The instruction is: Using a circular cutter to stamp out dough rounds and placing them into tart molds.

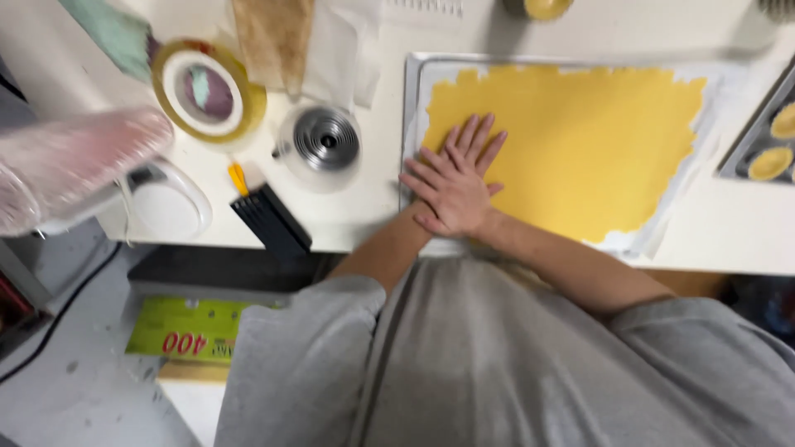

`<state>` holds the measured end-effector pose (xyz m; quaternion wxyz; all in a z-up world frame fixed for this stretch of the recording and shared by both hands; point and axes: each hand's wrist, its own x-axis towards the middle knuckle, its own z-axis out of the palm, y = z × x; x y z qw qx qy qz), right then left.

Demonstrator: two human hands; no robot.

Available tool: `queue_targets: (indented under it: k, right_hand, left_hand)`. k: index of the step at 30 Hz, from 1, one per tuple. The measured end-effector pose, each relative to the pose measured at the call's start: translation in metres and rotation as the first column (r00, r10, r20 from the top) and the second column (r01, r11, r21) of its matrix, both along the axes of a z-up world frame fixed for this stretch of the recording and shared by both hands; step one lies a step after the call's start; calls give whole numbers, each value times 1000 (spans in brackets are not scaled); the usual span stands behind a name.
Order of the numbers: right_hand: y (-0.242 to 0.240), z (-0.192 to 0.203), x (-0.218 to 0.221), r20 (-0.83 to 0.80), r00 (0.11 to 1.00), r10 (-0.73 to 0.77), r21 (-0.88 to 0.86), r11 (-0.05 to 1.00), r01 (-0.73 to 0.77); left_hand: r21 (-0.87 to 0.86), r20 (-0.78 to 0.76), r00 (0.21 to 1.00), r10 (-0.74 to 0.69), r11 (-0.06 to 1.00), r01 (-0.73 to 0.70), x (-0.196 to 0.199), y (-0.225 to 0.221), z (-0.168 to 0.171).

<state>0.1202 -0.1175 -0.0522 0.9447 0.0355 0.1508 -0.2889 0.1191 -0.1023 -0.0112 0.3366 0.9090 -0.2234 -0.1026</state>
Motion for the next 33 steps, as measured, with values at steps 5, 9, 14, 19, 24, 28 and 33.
queue_targets:
  k: [5, 9, 14, 19, 24, 28, 33]
  right_hand:
    - [-3, 19, 4, -20, 1000, 12, 21, 1000, -12]
    - [-15, -14, -11, 87, 970, 229, -480, 863, -161]
    - [-1, -2, 3, 125, 989, 81, -167, 984, -60]
    - [-21, -16, -20, 135, 937, 323, -528, 824, -208]
    - [1, 5, 2, 44, 999, -9, -110, 994, 14]
    - [2, -7, 2, 48, 999, 19, -64, 998, -16]
    - [-13, -46, -8, 257, 944, 206, -313, 942, -120]
  left_hand:
    - [-102, 13, 1000, 8, 995, -7, 0, -4, -17]
    - [-147, 48, 998, 34, 989, -27, 2, -1, -6]
    - [-37, 107, 994, -4, 999, 8, 6, 0, -2]
    - [23, 85, 996, -31, 999, 29, -5, 0, -7]
    - [-18, 116, 992, -44, 999, 47, -8, -3, -16]
    - [-10, 100, 995, -2, 1000, 3, 6, 4, -17]
    - [85, 79, 996, -35, 996, 29, -4, -4, -6]
